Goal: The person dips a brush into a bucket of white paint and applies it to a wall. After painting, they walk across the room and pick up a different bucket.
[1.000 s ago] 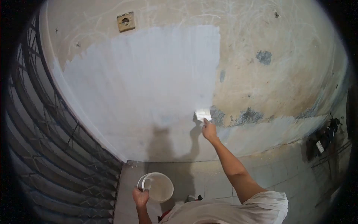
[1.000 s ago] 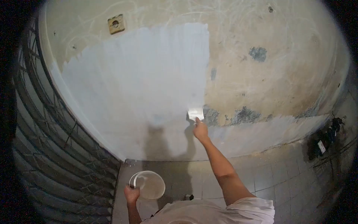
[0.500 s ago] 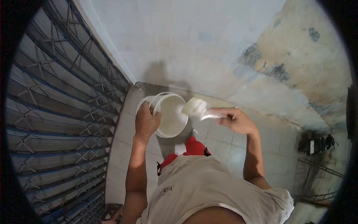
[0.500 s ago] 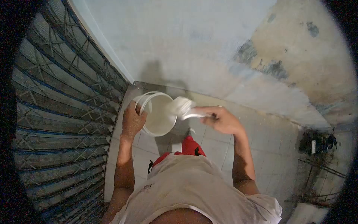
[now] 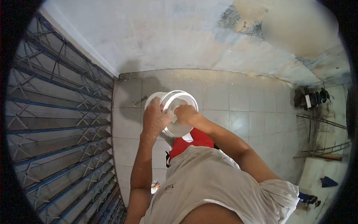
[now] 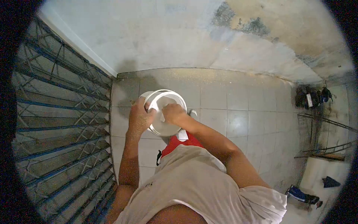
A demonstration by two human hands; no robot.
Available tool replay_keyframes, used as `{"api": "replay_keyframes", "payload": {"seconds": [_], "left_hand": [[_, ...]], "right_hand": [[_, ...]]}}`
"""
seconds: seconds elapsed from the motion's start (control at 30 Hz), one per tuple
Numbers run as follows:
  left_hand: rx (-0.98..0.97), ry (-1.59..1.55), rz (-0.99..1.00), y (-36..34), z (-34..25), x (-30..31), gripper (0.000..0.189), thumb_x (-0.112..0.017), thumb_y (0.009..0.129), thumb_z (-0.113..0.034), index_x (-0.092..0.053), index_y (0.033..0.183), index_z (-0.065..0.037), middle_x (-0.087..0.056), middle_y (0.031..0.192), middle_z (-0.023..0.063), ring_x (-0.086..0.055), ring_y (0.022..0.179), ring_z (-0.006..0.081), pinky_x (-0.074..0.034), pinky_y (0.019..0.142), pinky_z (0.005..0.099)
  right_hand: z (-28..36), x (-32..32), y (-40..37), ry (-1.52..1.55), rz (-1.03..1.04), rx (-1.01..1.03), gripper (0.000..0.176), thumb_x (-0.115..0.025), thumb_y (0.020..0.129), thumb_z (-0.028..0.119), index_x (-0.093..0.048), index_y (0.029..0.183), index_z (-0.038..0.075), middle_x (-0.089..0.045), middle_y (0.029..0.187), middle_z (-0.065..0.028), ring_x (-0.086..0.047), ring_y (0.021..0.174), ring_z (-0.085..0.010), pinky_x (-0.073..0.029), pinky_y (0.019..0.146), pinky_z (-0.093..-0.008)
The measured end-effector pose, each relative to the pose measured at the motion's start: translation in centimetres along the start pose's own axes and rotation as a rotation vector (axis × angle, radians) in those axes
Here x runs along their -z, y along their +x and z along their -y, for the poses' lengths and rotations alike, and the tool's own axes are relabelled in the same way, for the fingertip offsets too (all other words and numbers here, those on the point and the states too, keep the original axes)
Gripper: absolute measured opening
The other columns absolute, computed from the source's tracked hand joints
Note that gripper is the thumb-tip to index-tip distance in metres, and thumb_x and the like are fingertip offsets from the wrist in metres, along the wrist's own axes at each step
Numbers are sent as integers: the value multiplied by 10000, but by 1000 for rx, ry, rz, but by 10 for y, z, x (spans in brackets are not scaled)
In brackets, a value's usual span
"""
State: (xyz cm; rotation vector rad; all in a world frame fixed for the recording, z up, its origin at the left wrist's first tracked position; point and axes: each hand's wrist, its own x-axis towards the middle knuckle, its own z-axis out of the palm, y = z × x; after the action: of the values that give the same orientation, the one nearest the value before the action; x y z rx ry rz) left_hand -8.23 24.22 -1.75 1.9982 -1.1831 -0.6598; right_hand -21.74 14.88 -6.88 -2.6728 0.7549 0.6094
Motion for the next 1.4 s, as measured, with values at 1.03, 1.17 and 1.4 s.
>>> {"api": "replay_keyframes", "payload": {"seconds": [1.03, 1.17, 1.4], "left_hand": [[-324, 113, 445, -11, -223, -267, 240, -686, 660, -70, -539, 831, 12, -560, 692, 79, -532, 601, 167, -459, 590, 307], [-513, 82, 659, -13, -276, -329, 237, -687, 659, -69, -536, 825, 8, -550, 682, 71, -526, 589, 173, -456, 585, 319], [-727, -373, 1174, 53, -271, -412, 250, -663, 660, -50, -520, 855, 11, -580, 680, 123, -580, 620, 243, -486, 600, 365]], "right_hand": [[-80, 117, -533, 342, -1019, -799, 209, -675, 665, 173, -603, 831, 67, -553, 718, -64, -601, 608, -234, -488, 485, -345], [-57, 148, -556, 249, -1403, -1032, 204, -691, 602, 217, -541, 670, 97, -483, 567, -11, -469, 421, -120, -304, 355, -271], [-87, 197, -393, 95, -1183, -1268, 222, -677, 625, 212, -550, 700, 46, -496, 592, -91, -551, 524, -301, -504, 599, -451]]}}
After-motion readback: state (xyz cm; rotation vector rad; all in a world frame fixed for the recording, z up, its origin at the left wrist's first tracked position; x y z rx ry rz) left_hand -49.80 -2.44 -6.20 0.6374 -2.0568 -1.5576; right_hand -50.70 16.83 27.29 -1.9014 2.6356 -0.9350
